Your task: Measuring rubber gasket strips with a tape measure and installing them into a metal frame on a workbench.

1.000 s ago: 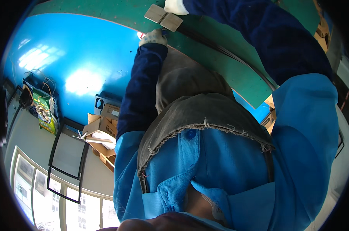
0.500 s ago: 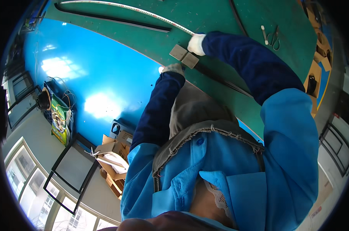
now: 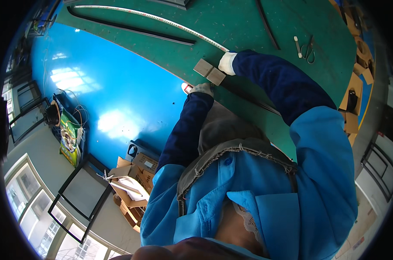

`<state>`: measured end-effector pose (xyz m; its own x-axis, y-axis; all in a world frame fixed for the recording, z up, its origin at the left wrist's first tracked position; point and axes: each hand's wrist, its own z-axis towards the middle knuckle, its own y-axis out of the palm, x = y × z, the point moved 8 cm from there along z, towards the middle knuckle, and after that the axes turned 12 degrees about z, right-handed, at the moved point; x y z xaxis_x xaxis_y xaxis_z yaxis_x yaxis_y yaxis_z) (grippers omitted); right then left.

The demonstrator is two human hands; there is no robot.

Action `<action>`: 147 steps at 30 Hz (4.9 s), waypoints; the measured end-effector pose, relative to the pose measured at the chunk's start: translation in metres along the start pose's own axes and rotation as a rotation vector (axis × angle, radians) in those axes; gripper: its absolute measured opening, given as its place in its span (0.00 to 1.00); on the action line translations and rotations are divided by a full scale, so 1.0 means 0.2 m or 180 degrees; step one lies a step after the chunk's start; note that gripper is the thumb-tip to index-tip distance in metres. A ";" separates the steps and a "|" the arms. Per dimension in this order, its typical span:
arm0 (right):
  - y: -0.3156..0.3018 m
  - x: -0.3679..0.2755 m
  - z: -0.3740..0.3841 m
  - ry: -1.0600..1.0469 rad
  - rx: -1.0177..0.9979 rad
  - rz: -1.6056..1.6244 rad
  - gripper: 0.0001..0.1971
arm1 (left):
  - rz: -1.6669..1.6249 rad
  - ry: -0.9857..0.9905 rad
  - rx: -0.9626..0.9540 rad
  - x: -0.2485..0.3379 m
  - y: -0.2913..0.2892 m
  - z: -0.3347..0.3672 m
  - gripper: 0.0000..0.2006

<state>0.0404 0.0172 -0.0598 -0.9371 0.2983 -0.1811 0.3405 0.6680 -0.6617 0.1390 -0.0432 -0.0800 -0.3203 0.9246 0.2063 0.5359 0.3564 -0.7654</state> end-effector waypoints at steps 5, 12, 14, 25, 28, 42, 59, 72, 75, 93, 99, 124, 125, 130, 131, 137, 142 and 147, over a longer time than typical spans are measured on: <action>-0.09 0.07 -0.09 0.0078 0.0754 0.0789 0.10 | -0.0023 0.0009 0.0415 0.01 -0.17 -0.09 0.12; -0.57 0.01 -0.26 0.0221 0.1323 0.0527 0.09 | 0.0032 -0.0521 0.1417 -0.15 -0.55 -0.20 0.11; -0.59 0.04 -0.34 0.0365 0.1239 0.0338 0.10 | -0.0124 -0.0341 0.1533 -0.15 -0.57 -0.20 0.11; 0.32 0.41 -1.05 0.2676 0.1881 0.1906 0.24 | 0.0425 0.0760 0.2709 0.00 -0.50 -0.20 0.43; 0.51 0.01 -0.99 0.2039 0.2816 0.1282 0.25 | -0.1096 0.0789 0.1675 -0.01 -0.46 -0.01 0.43; 0.48 -0.12 -0.42 0.1807 0.2610 0.3611 0.17 | -0.2656 0.0419 0.0861 -0.20 -0.29 0.29 0.28; 0.17 -0.16 -0.90 0.2033 0.3886 0.3176 0.24 | -0.4871 0.1855 -0.0291 0.08 -0.78 -0.05 0.30; -0.12 -0.41 -1.53 0.2172 0.6072 0.2502 0.30 | -0.3873 0.3008 -0.2340 0.98 -0.79 -0.52 0.24; 0.04 -0.43 -1.48 0.2812 0.5669 0.2655 0.24 | -0.3520 0.3384 -0.2118 0.87 -0.58 -0.33 0.27; 1.17 -0.28 -1.56 0.4753 0.3247 0.3105 0.34 | 0.1599 0.2958 0.1627 0.32 -0.41 0.01 0.43; 0.97 -0.24 -1.00 0.3315 0.2669 0.2574 0.29 | 0.1802 0.2456 0.1280 0.20 -0.43 0.07 0.43; 0.70 -0.19 -0.88 0.1952 0.2790 0.4203 0.20 | 0.2369 0.2673 0.1296 0.27 -0.43 0.11 0.29; 0.64 -0.18 -0.82 0.1849 0.2808 0.4158 0.20 | 0.2437 0.2661 0.1260 0.26 -0.42 0.12 0.30; 0.45 -0.16 -0.61 0.1719 0.2856 0.3958 0.17 | 0.2482 0.2629 0.1031 0.31 -0.41 0.12 0.33; 0.42 -0.15 -0.56 0.1761 0.2919 0.3834 0.17 | 0.2494 0.2590 0.1106 0.31 -0.41 0.12 0.33; 0.37 -0.12 -0.42 0.1596 0.3352 0.3651 0.19 | 0.2292 0.2657 0.1112 0.17 -0.53 0.16 0.37; 0.24 -0.02 -0.62 0.2349 0.3341 0.3801 0.20 | 0.2030 0.1824 0.1628 -0.37 -0.92 0.40 0.50; -0.50 0.05 -0.23 0.1787 0.3472 0.3077 0.21 | 0.2569 0.1113 0.2063 -1.03 -1.13 0.75 0.37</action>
<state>0.0014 -0.0157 0.0374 -0.1713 0.6794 -0.7135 0.3233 -0.6454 -0.6921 -0.0331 -0.3349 -0.0420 0.2354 0.8778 -0.4172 -0.0576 -0.4159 -0.9076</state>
